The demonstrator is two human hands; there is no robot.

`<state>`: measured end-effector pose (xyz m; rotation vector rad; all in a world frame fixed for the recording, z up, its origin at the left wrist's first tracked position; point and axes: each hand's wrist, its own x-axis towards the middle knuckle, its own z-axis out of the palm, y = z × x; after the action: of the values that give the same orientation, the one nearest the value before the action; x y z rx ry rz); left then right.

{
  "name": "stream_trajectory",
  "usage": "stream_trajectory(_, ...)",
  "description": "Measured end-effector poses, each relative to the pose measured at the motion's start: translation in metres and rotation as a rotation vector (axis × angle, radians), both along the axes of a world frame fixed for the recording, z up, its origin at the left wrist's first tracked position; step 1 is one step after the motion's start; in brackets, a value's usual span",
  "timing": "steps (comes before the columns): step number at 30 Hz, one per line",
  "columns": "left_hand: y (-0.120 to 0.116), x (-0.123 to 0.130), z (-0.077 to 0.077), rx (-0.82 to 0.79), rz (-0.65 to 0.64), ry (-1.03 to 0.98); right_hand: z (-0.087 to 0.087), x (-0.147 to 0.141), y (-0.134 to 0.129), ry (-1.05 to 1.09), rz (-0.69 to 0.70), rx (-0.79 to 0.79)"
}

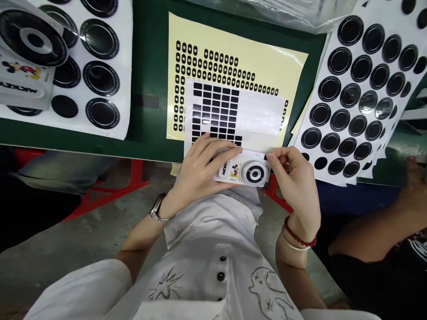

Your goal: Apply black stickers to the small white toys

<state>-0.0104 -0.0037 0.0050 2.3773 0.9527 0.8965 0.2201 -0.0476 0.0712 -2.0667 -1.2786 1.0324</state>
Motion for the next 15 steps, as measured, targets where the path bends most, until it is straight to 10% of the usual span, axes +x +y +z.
stream_trajectory(15,0.003,0.0,0.002,0.011,0.009,0.02,-0.004,0.008,0.008,0.236,0.054,-0.014)
